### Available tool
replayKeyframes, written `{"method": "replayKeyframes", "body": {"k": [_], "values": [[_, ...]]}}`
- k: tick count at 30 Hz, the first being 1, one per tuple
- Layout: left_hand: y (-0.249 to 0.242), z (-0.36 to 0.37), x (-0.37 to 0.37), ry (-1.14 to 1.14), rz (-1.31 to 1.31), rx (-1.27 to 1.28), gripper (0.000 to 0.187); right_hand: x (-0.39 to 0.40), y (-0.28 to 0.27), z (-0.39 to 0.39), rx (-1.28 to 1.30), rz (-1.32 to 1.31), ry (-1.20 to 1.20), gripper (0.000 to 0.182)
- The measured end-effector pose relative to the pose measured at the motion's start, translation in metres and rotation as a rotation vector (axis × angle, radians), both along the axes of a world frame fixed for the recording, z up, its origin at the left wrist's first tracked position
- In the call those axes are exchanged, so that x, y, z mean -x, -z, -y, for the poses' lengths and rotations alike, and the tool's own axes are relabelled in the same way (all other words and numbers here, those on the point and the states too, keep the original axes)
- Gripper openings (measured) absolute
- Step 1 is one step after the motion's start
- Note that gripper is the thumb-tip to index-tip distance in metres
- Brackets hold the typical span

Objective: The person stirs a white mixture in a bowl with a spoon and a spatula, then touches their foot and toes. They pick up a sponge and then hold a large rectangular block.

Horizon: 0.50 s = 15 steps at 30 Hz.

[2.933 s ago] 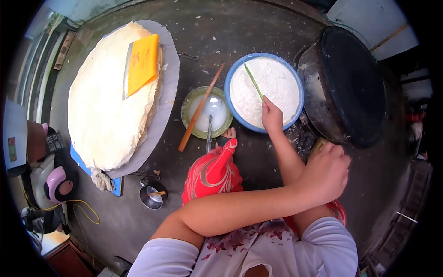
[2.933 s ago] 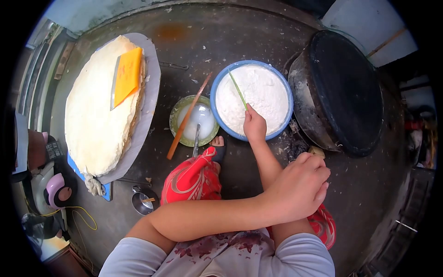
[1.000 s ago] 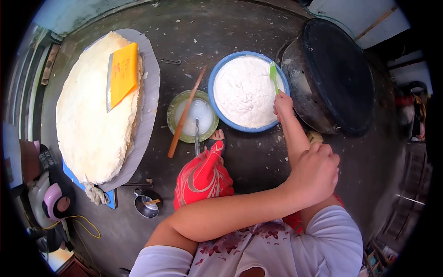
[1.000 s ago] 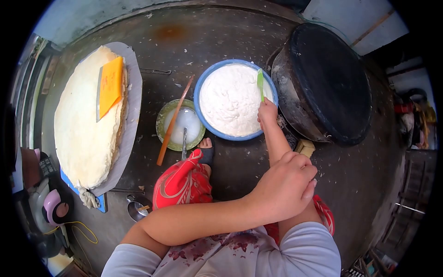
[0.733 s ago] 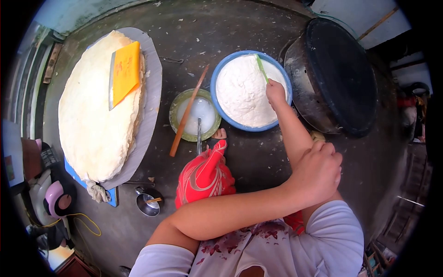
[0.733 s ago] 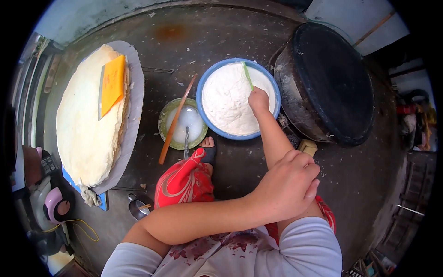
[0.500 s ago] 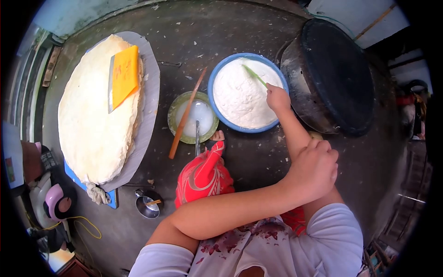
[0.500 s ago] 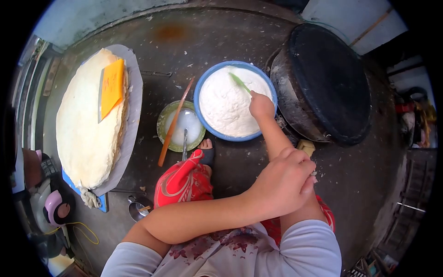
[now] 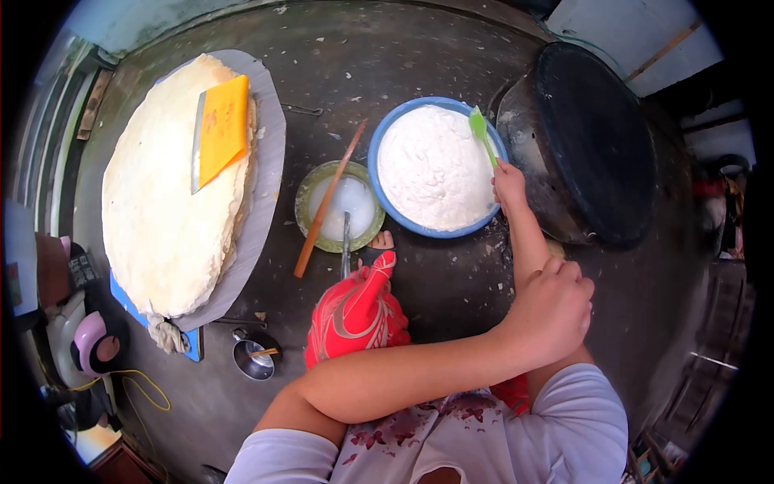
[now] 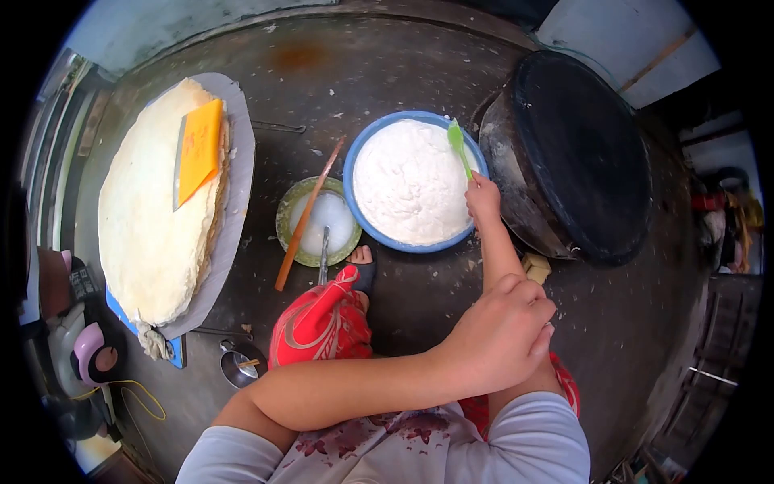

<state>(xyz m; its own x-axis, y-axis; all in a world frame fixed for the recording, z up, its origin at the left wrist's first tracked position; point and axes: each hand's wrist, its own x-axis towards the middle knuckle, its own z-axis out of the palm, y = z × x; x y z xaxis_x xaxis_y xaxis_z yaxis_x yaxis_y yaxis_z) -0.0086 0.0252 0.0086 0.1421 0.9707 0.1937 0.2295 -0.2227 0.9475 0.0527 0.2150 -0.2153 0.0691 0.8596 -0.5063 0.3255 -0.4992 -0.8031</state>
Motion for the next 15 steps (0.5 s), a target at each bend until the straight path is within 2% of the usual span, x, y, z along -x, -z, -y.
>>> {"method": "replayKeyframes", "body": {"k": [2, 4, 5, 7, 8, 9, 11, 13, 15], "values": [[0.0, -0.001, 0.0, 0.001, 0.012, 0.021, 0.014, 0.019, -0.007, -0.007, -0.004, 0.017, -0.031, 0.035], [0.0, -0.002, 0.0, -0.003, 0.011, 0.027, 0.014, 0.036, -0.01, -0.013, -0.111, 0.285, -0.252, 0.031], [0.0, -0.002, 0.0, -0.003, 0.012, 0.03, 0.014, 0.042, -0.002, -0.016, -0.11, 0.282, -0.254, 0.031], [0.001, -0.004, -0.001, -0.017, 0.008, 0.024, 0.013, 0.047, 0.024, -0.019, -0.651, 0.556, -0.505, 0.028], [0.002, -0.004, -0.001, -0.029, 0.006, 0.013, 0.013, 0.053, 0.01, -0.012, -0.541, 0.625, -0.611, 0.031], [0.002, -0.005, -0.002, -0.026, 0.009, 0.01, 0.013, 0.055, -0.001, -0.005, -0.541, 0.629, -0.608, 0.031], [0.001, -0.005, -0.004, -0.028, 0.006, 0.003, 0.013, 0.054, -0.019, 0.009, -0.459, 0.831, -0.87, 0.035], [0.001, -0.004, -0.004, -0.017, 0.004, 0.002, 0.013, 0.049, -0.036, 0.02, -0.421, 0.864, -0.869, 0.036], [0.0, -0.003, -0.003, -0.015, 0.005, 0.004, 0.013, 0.039, -0.04, 0.034, -0.461, 0.785, -0.667, 0.034]]}}
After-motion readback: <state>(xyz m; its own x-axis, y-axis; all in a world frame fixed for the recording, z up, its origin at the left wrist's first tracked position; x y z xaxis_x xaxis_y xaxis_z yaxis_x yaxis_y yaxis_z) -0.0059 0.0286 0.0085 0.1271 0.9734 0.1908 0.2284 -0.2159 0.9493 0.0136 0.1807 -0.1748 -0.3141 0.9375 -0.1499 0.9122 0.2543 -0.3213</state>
